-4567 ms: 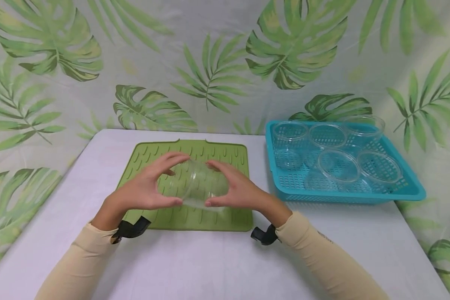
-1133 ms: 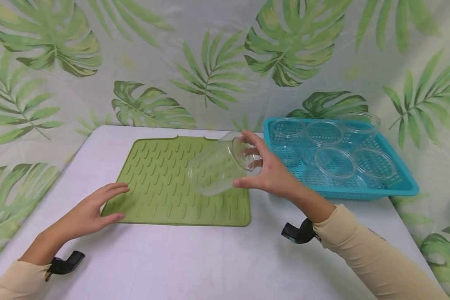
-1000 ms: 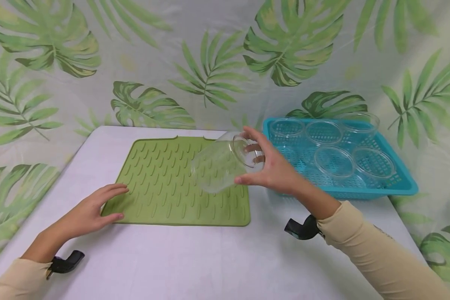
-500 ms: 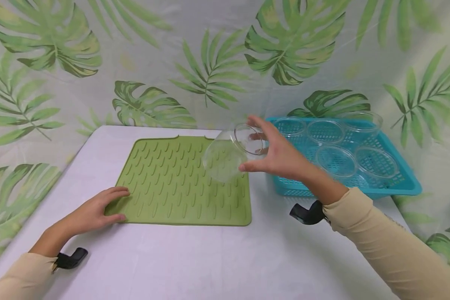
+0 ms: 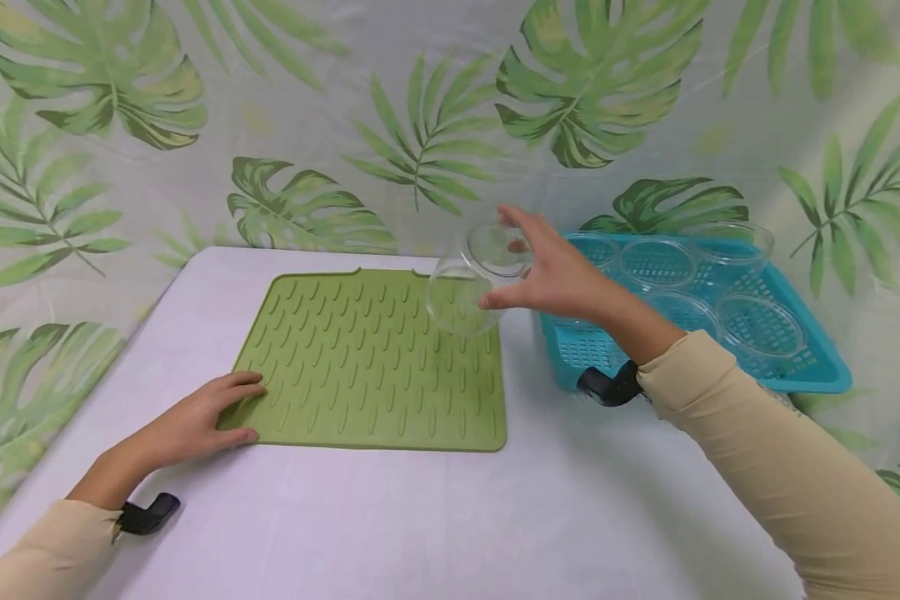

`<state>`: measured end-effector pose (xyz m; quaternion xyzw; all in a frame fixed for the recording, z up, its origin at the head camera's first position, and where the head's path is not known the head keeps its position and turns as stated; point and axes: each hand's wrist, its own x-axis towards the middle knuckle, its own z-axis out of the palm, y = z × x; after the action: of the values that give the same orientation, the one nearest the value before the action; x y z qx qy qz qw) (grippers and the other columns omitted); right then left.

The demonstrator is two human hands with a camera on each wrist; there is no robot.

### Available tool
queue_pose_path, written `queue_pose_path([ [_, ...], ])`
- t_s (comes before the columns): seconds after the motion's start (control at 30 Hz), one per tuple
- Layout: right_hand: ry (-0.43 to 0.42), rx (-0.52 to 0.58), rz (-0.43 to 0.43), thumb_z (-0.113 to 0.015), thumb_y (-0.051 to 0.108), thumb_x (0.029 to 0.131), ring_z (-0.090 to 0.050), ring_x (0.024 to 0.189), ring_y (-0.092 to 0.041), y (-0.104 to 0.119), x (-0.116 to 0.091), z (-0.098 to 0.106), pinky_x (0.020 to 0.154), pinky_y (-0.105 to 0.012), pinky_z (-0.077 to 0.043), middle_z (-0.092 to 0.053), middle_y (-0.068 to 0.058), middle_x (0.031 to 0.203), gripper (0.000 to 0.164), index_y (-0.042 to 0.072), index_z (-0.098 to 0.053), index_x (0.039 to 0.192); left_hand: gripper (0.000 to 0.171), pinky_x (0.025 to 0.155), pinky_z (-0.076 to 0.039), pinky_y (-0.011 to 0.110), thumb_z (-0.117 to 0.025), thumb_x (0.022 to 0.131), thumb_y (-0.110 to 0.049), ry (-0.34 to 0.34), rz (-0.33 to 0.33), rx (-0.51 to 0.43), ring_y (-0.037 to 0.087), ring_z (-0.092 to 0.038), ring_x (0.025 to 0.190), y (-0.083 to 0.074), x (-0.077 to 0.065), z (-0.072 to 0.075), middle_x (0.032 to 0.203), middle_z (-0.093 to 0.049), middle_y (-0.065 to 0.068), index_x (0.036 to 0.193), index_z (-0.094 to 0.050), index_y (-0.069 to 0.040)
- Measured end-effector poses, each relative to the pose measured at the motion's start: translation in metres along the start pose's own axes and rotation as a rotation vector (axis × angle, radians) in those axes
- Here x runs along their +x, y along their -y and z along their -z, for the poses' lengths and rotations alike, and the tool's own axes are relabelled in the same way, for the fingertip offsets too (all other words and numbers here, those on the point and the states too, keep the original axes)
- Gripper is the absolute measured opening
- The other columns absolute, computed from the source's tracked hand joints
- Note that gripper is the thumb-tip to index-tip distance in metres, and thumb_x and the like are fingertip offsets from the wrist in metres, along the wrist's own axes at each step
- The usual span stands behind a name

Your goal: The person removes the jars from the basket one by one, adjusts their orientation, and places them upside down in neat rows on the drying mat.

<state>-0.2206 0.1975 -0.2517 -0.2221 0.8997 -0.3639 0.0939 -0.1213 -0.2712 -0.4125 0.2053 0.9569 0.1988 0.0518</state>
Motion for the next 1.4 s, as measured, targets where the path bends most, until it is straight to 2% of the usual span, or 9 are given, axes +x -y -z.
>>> queue_pose_path([
  [0.13,0.023,-0.009,-0.003,-0.08,0.03,0.084,-0.034,0.146,-0.035,0.0,0.008,-0.001,0.099,-0.057,-0.05,-0.018,-0.009,0.164,0.106,0.025,-0.007,0.16,0.059,0.106,-0.041,0.063,-0.079,0.083,-0.025,-0.003,0.014,0.0,0.049,-0.044,0.134,0.001,-0.002,0.001,0.145,-0.048,0.025,0.133,-0.059,0.0],
  [0.37,0.025,-0.04,-0.021,-0.08,0.03,0.084,-0.035,0.145,-0.036,-0.003,0.02,-0.002,0.1,-0.058,-0.05,-0.017,-0.01,0.165,0.107,0.024,-0.006,0.161,0.061,0.105,-0.042,0.062,-0.079,0.083,-0.029,-0.007,0.012,-0.016,0.048,-0.045,0.134,0.0,0.002,-0.002,0.146,-0.048,0.024,0.133,-0.059,0.0],
  [0.67,0.038,-0.036,-0.023,-0.08,0.034,0.083,-0.036,0.145,-0.037,-0.003,0.037,-0.014,0.099,-0.058,-0.05,-0.018,-0.01,0.165,0.109,0.023,-0.004,0.161,0.061,0.107,-0.04,0.063,-0.078,0.084,-0.025,-0.004,0.022,-0.009,0.049,-0.042,0.136,0.002,0.0,-0.003,0.147,-0.046,0.025,0.135,-0.057,0.001],
  [1.03,0.063,-0.029,0.002,-0.081,0.036,0.081,-0.036,0.146,-0.037,0.008,0.07,-0.044,0.108,-0.059,-0.043,-0.021,-0.011,0.165,0.11,0.019,-0.008,0.161,0.059,0.108,-0.039,0.063,-0.077,0.085,-0.024,-0.019,0.028,-0.04,0.049,-0.041,0.137,0.002,-0.001,-0.006,0.148,-0.045,0.025,0.135,-0.057,0.001],
  [1.17,0.071,-0.005,0.009,-0.082,0.041,0.079,-0.035,0.147,-0.034,0.013,0.083,-0.057,0.11,-0.057,-0.042,-0.024,-0.01,0.164,0.114,0.019,-0.006,0.161,0.059,0.108,-0.039,0.063,-0.077,0.085,-0.023,-0.018,0.043,-0.051,0.048,-0.041,0.137,0.001,-0.002,-0.005,0.148,-0.045,0.024,0.135,-0.057,0.001],
  [1.3,0.086,0.01,0.031,-0.081,0.042,0.08,-0.035,0.147,-0.033,0.02,0.093,-0.069,0.111,-0.051,-0.042,-0.022,-0.009,0.165,0.113,0.017,-0.006,0.161,0.059,0.107,-0.04,0.062,-0.077,0.085,-0.022,-0.021,0.053,-0.063,0.048,-0.042,0.137,0.001,0.0,-0.006,0.147,-0.046,0.023,0.135,-0.057,0.001],
  [1.4,0.086,0.004,0.055,-0.081,0.041,0.081,-0.039,0.143,-0.033,0.025,0.099,-0.08,0.112,-0.047,-0.041,-0.023,-0.01,0.164,0.11,0.016,-0.009,0.16,0.059,0.107,-0.04,0.062,-0.077,0.085,-0.021,-0.018,0.061,-0.073,0.047,-0.042,0.136,0.002,0.001,-0.007,0.147,-0.047,0.022,0.135,-0.057,0.001],
])
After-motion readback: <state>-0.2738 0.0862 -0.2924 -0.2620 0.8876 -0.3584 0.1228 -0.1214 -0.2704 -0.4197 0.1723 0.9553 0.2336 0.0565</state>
